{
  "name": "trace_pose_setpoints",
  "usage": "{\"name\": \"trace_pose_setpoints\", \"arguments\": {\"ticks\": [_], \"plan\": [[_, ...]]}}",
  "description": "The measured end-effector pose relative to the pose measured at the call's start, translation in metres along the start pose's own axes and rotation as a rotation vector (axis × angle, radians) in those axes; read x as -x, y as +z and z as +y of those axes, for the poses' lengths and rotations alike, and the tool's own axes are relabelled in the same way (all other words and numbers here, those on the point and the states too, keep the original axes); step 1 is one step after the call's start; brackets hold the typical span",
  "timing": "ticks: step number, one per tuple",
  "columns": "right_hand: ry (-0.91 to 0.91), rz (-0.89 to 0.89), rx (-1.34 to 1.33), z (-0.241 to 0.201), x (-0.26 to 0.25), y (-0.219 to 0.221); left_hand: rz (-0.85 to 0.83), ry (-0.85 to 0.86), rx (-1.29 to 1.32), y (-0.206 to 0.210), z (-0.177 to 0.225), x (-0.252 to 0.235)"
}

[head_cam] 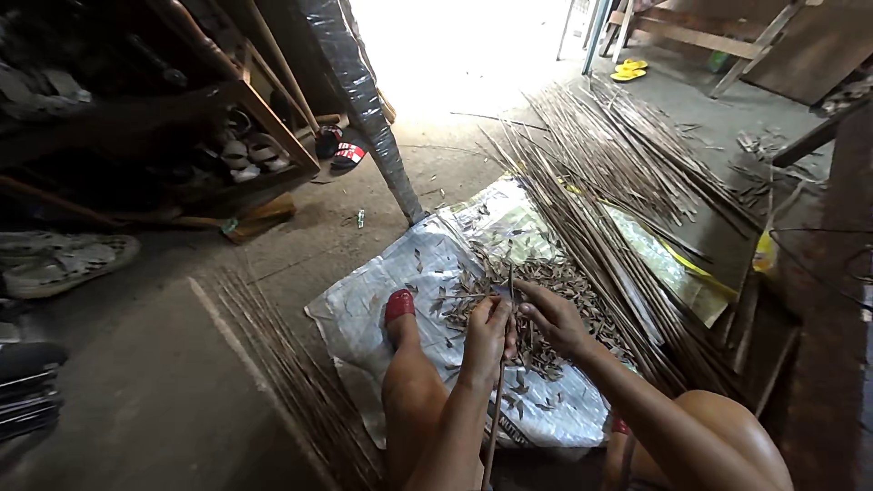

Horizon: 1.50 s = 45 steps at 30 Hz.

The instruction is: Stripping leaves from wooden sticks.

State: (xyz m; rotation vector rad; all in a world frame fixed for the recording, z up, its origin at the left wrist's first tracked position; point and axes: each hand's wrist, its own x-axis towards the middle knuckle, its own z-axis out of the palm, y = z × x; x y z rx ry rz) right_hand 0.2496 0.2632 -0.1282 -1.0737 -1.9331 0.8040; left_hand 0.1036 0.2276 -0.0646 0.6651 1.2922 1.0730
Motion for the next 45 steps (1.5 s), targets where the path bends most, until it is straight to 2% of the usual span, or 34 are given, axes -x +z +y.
{"name": "trace_pose_setpoints", "arguments": {"ticks": [2,5,8,11,14,21,24,30,34,36,38,45], "plan": [[0.057,0.004,-0.006,0.003,-0.002,-0.003,-0.021,0.004,-0.034,-0.001,-0.001,0.002],[0.302,-0.018,-0.180,0.000,-0.010,-0.012,-0.044,0.003,-0.075,-0.003,-0.002,0.003],[0.585,0.068,-0.539,-0.007,-0.016,-0.014,-0.050,0.002,-0.126,-0.003,-0.004,0.004],[0.744,-0.018,-0.848,-0.021,-0.014,-0.016,-0.047,0.021,-0.206,-0.003,-0.006,0.001],[0.757,-0.026,-0.916,-0.035,-0.014,-0.015,-0.108,0.023,-0.301,0.000,-0.012,-0.001],[0.713,0.063,-0.802,-0.031,-0.021,-0.031,-0.243,-0.083,-0.313,0.001,-0.007,0.002],[0.738,0.043,-0.816,-0.028,-0.021,-0.029,-0.212,-0.085,-0.337,0.001,-0.007,0.003],[0.725,-0.197,-0.869,-0.029,-0.010,-0.017,-0.047,0.008,-0.306,-0.004,-0.006,-0.001],[0.695,-0.098,-0.779,-0.045,-0.009,-0.012,-0.067,0.099,-0.431,-0.008,-0.009,-0.004],[0.723,-0.045,-0.755,-0.041,-0.011,-0.013,-0.094,0.046,-0.366,-0.006,-0.008,-0.002],[0.731,-0.069,-0.746,-0.036,-0.012,-0.017,-0.128,-0.020,-0.336,-0.006,-0.004,-0.001],[0.646,-0.236,-0.562,-0.031,-0.017,-0.042,-0.185,-0.028,-0.705,-0.016,0.004,-0.004]]}}
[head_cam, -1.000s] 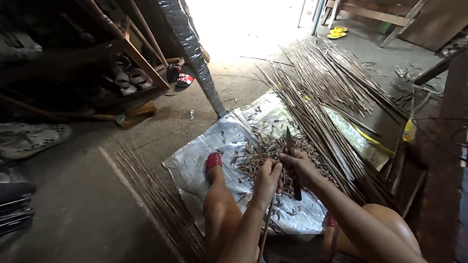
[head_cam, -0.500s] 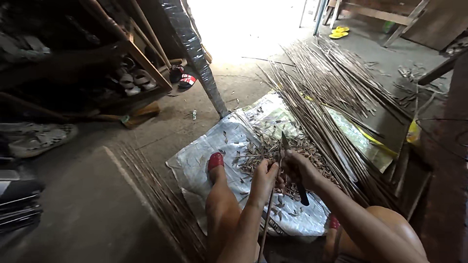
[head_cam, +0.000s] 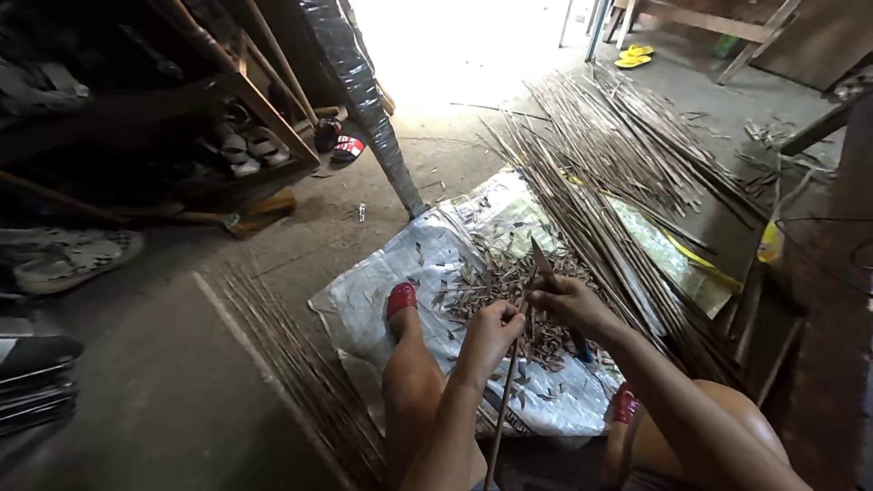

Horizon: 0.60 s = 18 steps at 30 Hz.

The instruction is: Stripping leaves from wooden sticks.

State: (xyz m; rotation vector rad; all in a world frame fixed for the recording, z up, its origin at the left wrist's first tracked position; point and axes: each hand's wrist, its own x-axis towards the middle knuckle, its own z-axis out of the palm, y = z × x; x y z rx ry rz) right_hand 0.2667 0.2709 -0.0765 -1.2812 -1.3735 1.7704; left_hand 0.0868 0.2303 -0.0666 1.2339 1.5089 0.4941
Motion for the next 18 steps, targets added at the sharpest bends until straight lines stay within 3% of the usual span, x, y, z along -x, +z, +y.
{"name": "trace_pose_setpoints", "arguments": {"ticks": [9,13,18], "plan": [[0.003,0.040,-0.165,0.004,-0.007,0.002,0.103,0.011,0.274,0.018,0.001,0.004],[-0.030,-0.027,-0.254,0.017,-0.005,0.015,0.148,0.031,0.368,0.015,0.001,-0.002],[-0.112,-0.017,-0.191,0.017,0.004,0.033,0.238,0.048,0.246,0.014,0.006,-0.004]]}}
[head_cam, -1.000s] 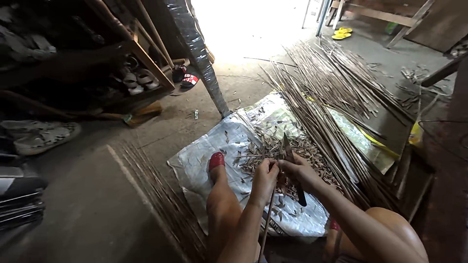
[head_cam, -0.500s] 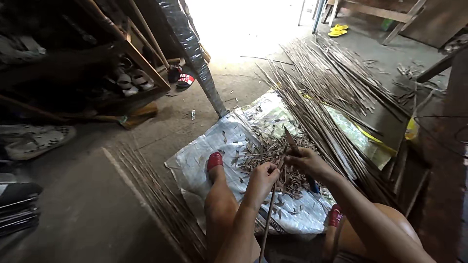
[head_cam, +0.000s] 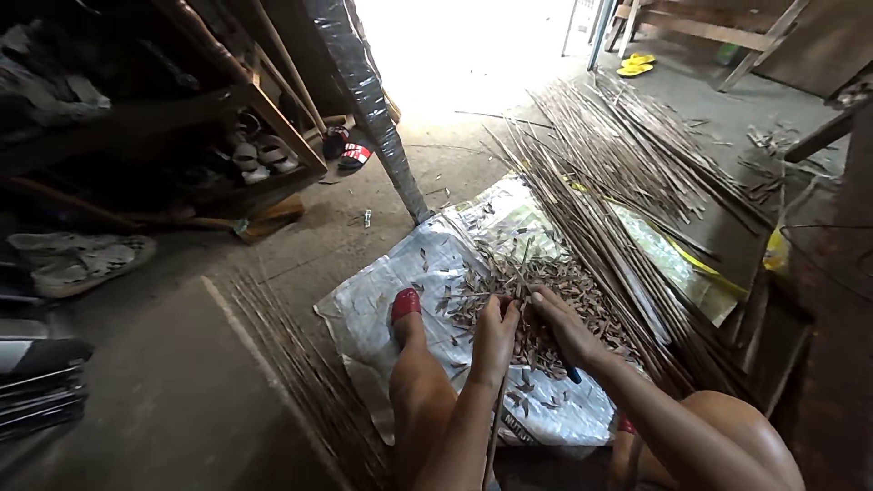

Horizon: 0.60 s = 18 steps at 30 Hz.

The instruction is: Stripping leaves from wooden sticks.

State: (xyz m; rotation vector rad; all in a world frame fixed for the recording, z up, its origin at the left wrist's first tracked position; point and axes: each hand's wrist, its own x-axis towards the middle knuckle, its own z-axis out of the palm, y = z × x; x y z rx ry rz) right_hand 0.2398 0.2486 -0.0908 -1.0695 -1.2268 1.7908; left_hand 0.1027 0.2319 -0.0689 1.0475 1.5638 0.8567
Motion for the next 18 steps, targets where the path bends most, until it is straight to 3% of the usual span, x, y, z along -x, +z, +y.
{"name": "trace_pose_setpoints", "arguments": {"ticks": [7,18], "plan": [[-0.046,0.030,-0.007,-0.004,0.003,0.010,0.047,0.093,-0.078,0.002,-0.002,-0.001],[-0.387,0.102,0.541,0.032,0.005,-0.008,-0.083,-0.067,0.424,-0.002,0.005,0.010]]}}
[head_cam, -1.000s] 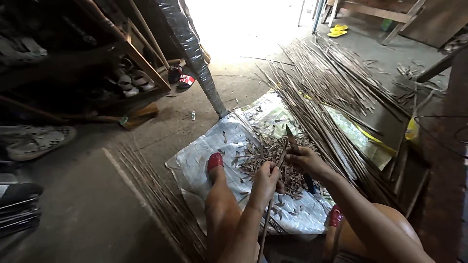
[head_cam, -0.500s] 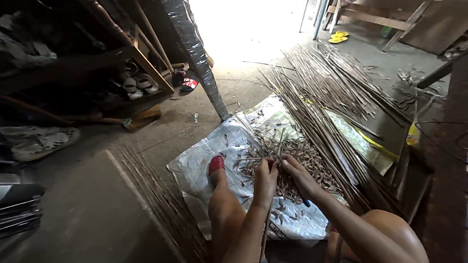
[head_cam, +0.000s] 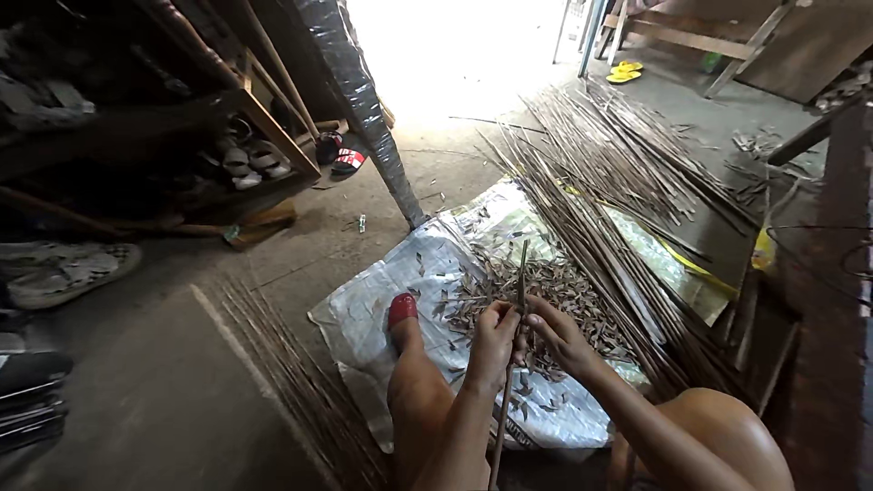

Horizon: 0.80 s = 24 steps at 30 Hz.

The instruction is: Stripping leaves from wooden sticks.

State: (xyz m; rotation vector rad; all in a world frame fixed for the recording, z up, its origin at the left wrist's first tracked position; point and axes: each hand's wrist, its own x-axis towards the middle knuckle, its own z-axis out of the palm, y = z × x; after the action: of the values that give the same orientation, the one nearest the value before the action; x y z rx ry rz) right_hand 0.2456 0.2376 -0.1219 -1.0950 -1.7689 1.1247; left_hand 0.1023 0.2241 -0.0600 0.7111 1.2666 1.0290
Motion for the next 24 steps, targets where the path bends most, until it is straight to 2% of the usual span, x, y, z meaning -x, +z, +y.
{"name": "trace_pose_setpoints", "arguments": {"ticks": [6,8,12,15,17,20,24], "plan": [[-0.162,0.120,0.166,0.006,0.001,-0.009,-0.080,-0.076,0.070,-0.005,0.002,0.006],[-0.160,0.155,0.231,0.005,-0.001,-0.015,-0.111,-0.078,0.046,-0.006,0.001,0.008],[0.119,0.174,0.066,-0.002,-0.009,-0.023,-0.129,-0.082,0.012,-0.006,-0.001,0.010],[0.341,0.288,-0.305,-0.006,-0.016,-0.024,-0.124,-0.088,-0.001,-0.006,-0.004,0.010],[0.455,0.265,-0.546,-0.014,-0.016,-0.023,-0.115,-0.092,-0.039,-0.004,-0.005,0.009],[0.513,0.143,-0.739,-0.027,-0.012,-0.015,-0.130,-0.080,-0.114,-0.001,-0.010,0.006],[0.505,0.162,-0.621,-0.032,-0.016,-0.017,-0.185,-0.097,-0.253,0.001,-0.015,0.006]]}}
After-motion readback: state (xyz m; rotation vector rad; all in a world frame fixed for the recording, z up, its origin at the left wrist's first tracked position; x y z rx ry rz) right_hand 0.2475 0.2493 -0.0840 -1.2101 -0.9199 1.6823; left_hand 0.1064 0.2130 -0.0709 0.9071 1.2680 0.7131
